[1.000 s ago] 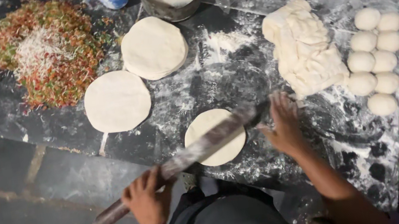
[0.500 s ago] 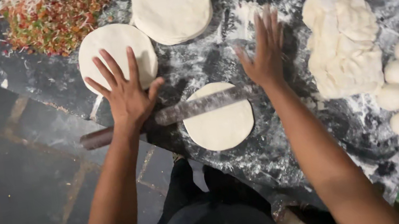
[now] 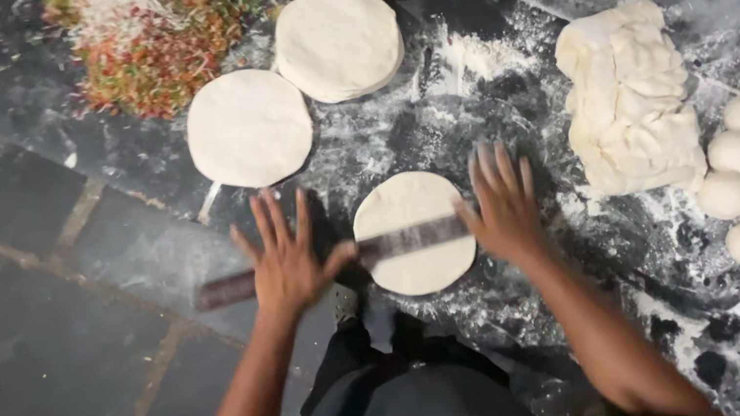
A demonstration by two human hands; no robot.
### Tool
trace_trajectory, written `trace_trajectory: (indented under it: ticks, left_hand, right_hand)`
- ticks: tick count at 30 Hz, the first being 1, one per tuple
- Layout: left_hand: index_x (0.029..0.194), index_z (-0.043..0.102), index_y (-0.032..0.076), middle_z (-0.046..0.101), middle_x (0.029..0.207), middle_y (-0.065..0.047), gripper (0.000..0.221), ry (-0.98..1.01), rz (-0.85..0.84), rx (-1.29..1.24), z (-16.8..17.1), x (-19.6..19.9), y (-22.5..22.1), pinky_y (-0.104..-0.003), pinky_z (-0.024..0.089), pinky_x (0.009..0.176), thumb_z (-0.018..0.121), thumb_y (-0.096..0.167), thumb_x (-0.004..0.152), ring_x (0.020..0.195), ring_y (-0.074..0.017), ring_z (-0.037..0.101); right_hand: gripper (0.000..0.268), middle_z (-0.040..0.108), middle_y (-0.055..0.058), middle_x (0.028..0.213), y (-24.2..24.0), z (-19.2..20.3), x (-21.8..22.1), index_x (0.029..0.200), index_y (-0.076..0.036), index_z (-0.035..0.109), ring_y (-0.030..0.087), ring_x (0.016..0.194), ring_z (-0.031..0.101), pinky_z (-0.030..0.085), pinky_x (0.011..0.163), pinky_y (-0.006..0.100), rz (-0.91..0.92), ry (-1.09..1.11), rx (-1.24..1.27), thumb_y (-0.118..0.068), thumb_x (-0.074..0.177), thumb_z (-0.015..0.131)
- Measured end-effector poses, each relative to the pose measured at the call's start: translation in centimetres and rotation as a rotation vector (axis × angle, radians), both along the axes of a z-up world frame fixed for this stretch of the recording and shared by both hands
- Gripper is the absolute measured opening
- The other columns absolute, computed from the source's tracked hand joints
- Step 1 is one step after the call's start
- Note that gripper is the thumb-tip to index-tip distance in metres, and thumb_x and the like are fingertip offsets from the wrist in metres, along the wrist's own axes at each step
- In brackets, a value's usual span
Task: The person flattens circles of dough using a wooden rolling pin on a flour-covered counter, moving the flattened pieces to the side while another person handles a pile of mixed toppings.
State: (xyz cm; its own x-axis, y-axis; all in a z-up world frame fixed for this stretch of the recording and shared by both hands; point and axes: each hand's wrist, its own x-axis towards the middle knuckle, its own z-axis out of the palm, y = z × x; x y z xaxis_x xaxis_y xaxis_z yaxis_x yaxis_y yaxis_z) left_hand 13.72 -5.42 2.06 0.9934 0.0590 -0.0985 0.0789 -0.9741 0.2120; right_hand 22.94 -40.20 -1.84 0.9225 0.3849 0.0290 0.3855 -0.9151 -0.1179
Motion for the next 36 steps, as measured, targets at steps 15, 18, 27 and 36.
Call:
trace_trajectory:
  ticks: [15, 18, 27, 36]
  left_hand:
    - [0.123, 0.062, 0.007, 0.062, 0.135, -0.016, 0.034, -0.373, -0.325, 0.045, -2.0, -7.5, -1.1, -0.052, 0.041, 0.104, 0.052, 0.023, 0.095, 0.127, -0.0345, 0.057]
    - [0.126, 0.061, 0.007, 0.066, 0.119, -0.012, 0.039, -0.429, -0.362, 0.059, -1.3, -10.1, -0.3, -0.048, 0.044, 0.098, 0.054, 0.023, 0.091, 0.112, -0.0295, 0.061]
    - [0.117, 0.064, 0.012, 0.068, 0.113, -0.008, 0.032, -0.556, -0.260, -0.077, 0.1, -13.3, 2.3, -0.046, 0.045, 0.094, 0.059, 0.021, 0.086, 0.106, -0.0253, 0.063]
    - [0.115, 0.065, 0.010, 0.068, 0.124, -0.010, 0.036, -0.386, -0.155, -0.264, -3.6, -10.0, 1.6, -0.049, 0.044, 0.095, 0.071, 0.025, 0.082, 0.125, -0.0312, 0.059]
  right_hand:
    - [0.041, 0.074, 0.024, 0.105, 5.4, 0.9, 5.8, 0.120, 0.003, 0.077, 0.033, 0.097, 0.068, 0.057, 0.088, 0.043, 0.010, 0.547, 0.221, -0.026, 0.091, 0.083]
    - [0.033, 0.074, 0.008, 0.107, 5.0, 1.6, 6.2, 0.115, 0.002, 0.074, 0.014, 0.093, 0.070, 0.056, 0.082, 0.032, 0.179, 0.730, 0.619, -0.017, 0.088, 0.077]
    - [0.045, 0.080, 0.010, 0.115, 11.0, 12.0, 5.7, 0.129, -0.005, 0.071, 0.015, 0.097, 0.072, 0.056, 0.088, 0.030, 0.230, 0.944, 0.316, -0.016, 0.086, 0.077]
    - [0.065, 0.067, 0.016, 0.130, 21.1, 13.9, 13.1, 0.150, 0.005, 0.044, 0.023, 0.110, 0.070, 0.061, 0.093, 0.038, 0.143, 0.900, 1.343, -0.018, 0.095, 0.070]
